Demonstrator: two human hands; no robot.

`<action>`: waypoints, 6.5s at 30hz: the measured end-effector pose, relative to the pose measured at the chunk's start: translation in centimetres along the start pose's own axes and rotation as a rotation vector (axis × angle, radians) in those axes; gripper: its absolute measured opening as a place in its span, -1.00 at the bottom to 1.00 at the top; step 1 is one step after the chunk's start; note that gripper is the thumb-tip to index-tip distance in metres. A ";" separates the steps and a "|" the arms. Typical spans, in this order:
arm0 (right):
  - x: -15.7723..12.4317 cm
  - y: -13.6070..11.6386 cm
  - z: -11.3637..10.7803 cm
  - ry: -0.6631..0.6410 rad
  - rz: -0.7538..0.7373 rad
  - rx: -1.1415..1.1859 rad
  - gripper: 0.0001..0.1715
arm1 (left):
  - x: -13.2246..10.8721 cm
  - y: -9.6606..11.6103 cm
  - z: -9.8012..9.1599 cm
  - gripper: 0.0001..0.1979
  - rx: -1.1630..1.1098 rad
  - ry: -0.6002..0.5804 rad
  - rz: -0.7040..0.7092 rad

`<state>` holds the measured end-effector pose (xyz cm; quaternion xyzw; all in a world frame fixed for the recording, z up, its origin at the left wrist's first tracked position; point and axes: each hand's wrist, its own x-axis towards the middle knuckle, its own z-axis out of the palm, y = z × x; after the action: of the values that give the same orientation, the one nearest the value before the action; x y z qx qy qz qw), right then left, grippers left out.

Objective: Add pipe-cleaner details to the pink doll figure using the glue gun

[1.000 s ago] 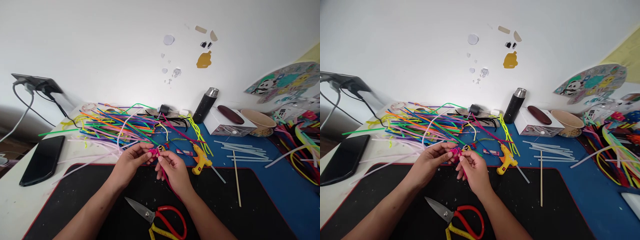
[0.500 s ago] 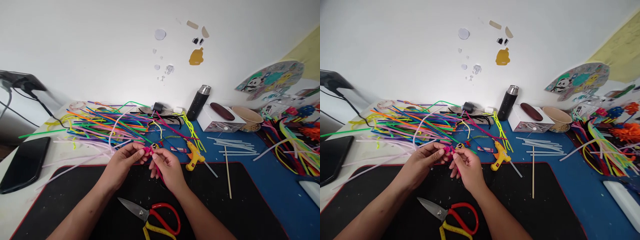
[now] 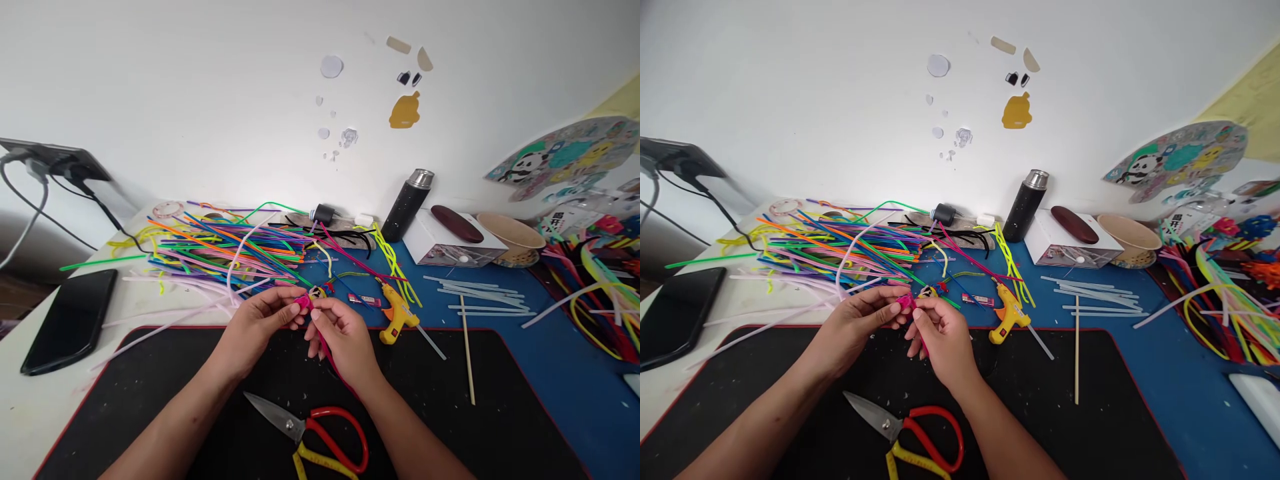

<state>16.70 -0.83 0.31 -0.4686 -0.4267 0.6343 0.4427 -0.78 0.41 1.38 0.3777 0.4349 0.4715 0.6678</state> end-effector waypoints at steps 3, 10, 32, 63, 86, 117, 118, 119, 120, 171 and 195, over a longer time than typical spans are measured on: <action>0.0 0.1 0.0 0.004 0.000 -0.007 -0.52 | 0.0 0.0 0.0 -0.61 0.018 -0.002 0.012; -0.2 0.1 0.2 0.013 -0.007 -0.029 -0.54 | -0.1 0.2 0.1 -0.57 0.040 0.019 0.020; -0.2 0.3 0.3 -0.003 -0.001 -0.075 -0.56 | -0.2 0.1 -0.1 -0.64 0.139 0.025 0.031; -0.2 0.5 0.2 -0.017 -0.044 -0.111 -0.60 | -0.4 0.7 0.4 -0.69 0.206 0.023 0.062; -0.3 0.7 0.1 -0.044 -0.044 -0.173 -0.59 | -0.8 0.2 0.2 -0.80 0.454 0.088 0.205; -0.3 0.8 0.0 -0.052 -0.068 -0.169 -0.60 | -0.5 0.4 -0.1 -0.75 0.339 -0.011 0.133; -0.2 0.8 0.0 -0.053 -0.071 -0.163 -0.60 | -0.6 0.4 0.0 -0.75 0.338 -0.024 0.132; -0.2 0.8 0.0 -0.053 -0.073 -0.155 -0.60 | -0.6 0.4 0.1 -0.76 0.338 -0.037 0.133; -0.2 0.8 0.0 -0.053 -0.073 -0.146 -0.61 | -0.7 0.5 0.2 -0.77 0.344 -0.048 0.136; -0.1 0.2 -0.2 0.010 -0.109 -0.081 -0.67 | -0.4 0.9 -0.2 -0.67 0.473 -0.032 0.214; -0.2 0.2 -0.1 0.000 -0.086 -0.082 -0.64 | -0.5 0.4 0.0 -0.76 0.548 -0.051 0.191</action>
<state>16.78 -1.03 0.12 -0.4677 -0.4718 0.5968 0.4499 -0.99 0.06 1.82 0.5951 0.4916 0.3874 0.5042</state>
